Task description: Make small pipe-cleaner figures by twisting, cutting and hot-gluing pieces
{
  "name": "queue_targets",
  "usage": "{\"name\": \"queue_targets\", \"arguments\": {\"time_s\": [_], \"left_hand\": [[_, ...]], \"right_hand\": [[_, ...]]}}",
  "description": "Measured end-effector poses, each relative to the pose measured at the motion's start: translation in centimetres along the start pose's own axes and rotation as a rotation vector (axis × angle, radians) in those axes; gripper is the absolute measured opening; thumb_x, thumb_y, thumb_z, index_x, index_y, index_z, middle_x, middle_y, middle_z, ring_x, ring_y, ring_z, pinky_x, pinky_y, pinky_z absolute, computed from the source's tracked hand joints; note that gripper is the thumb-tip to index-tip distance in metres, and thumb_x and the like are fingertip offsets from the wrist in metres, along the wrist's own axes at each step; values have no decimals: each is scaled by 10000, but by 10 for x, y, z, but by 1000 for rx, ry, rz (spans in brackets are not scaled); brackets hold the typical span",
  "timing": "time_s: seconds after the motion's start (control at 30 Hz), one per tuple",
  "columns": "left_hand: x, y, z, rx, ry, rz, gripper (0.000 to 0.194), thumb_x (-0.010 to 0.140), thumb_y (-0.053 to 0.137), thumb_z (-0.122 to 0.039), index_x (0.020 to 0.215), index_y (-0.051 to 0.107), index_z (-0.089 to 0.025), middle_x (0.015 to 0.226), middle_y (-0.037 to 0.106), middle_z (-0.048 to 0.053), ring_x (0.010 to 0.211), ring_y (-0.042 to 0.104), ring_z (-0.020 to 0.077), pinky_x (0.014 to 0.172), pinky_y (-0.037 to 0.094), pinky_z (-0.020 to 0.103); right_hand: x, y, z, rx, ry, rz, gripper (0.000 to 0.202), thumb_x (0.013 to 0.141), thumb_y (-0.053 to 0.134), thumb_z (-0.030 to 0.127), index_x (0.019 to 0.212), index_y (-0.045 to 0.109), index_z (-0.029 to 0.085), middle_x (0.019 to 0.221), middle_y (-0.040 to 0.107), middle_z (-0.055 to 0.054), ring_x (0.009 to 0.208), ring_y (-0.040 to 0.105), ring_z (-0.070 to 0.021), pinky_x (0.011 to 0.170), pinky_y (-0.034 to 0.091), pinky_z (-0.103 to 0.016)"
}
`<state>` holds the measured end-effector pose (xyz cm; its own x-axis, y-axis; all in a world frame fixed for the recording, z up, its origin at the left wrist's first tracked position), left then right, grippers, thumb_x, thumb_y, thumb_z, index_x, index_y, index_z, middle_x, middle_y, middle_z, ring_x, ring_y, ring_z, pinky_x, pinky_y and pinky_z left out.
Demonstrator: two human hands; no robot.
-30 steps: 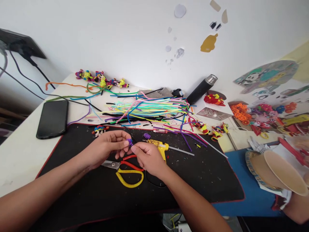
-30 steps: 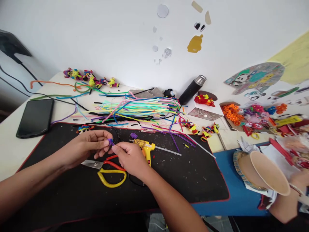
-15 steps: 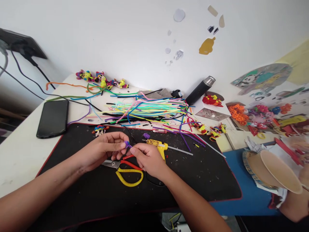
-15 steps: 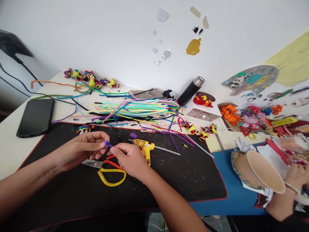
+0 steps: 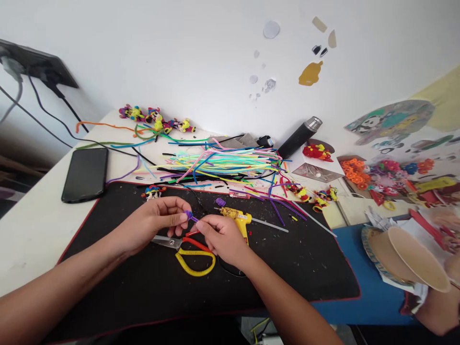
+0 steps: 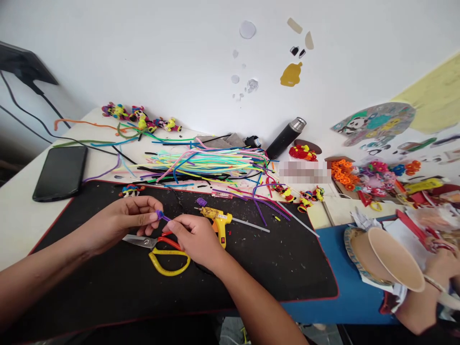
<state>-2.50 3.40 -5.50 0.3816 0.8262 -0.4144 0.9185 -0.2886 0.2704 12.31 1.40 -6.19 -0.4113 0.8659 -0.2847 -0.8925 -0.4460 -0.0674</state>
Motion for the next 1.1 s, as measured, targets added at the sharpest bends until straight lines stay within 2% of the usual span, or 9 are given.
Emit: {"name": "queue_targets", "arguments": {"time_s": [0.2, 0.4, 0.53, 0.67, 0.93, 1.1], "left_hand": [[-7, 2, -9, 176, 80, -36, 346, 768, 890, -439, 930, 738, -175, 680, 724, -3, 592, 618, 125, 572, 506, 230], [-10, 13, -10, 232, 107, -29, 327, 801, 845, -456, 928, 721, -182, 695, 713, -8, 603, 630, 134, 581, 517, 246], [-12, 15, -10, 256, 123, -35, 307, 824, 820, -453, 929, 706, -188, 692, 706, -13, 599, 631, 135, 569, 514, 244], [-12, 15, -3, 292, 79, -6, 300, 845, 795, -465, 923, 709, -189, 721, 709, -4, 606, 638, 140, 567, 528, 250], [-10, 18, 2, 413, 42, 128, 267, 898, 732, -456, 931, 716, -191, 694, 683, -6, 643, 666, 159, 589, 541, 254], [-9, 18, -1, 473, 87, 118, 221, 931, 687, -418, 917, 716, -200, 687, 690, -4, 635, 671, 161, 580, 536, 248]], "right_hand": [[1, -6, -3, 96, -2, -40, 262, 973, 680, 445, 968, 704, 184, 598, 579, 68, 392, 465, -74, 406, 340, -199], [5, 1, 7, 131, -58, -32, 203, 949, 715, 394, 987, 695, 196, 685, 620, 50, 428, 508, -73, 412, 374, -194], [6, 2, 6, 123, -57, -33, 170, 959, 686, 368, 950, 692, 198, 601, 587, 66, 415, 485, -83, 418, 369, -203], [4, 0, 5, 43, -76, -42, 195, 953, 702, 374, 872, 704, 197, 516, 519, 88, 409, 443, -85, 449, 345, -221], [0, 0, 4, -49, -55, 10, 222, 960, 708, 388, 856, 735, 194, 501, 517, 82, 446, 454, -100, 488, 348, -233], [0, 1, 1, -4, -30, 9, 227, 960, 696, 390, 835, 682, 201, 510, 526, 84, 432, 446, -97, 474, 341, -226]]}}
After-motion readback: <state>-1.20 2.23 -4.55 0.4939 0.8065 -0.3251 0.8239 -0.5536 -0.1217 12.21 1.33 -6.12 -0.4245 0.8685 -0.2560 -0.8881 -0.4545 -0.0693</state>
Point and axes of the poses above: each hand's wrist, its own x-axis towards the middle knuckle, its own y-axis out of the palm, z = x × y, the point moved 9 cm from there along x, towards the middle knuckle
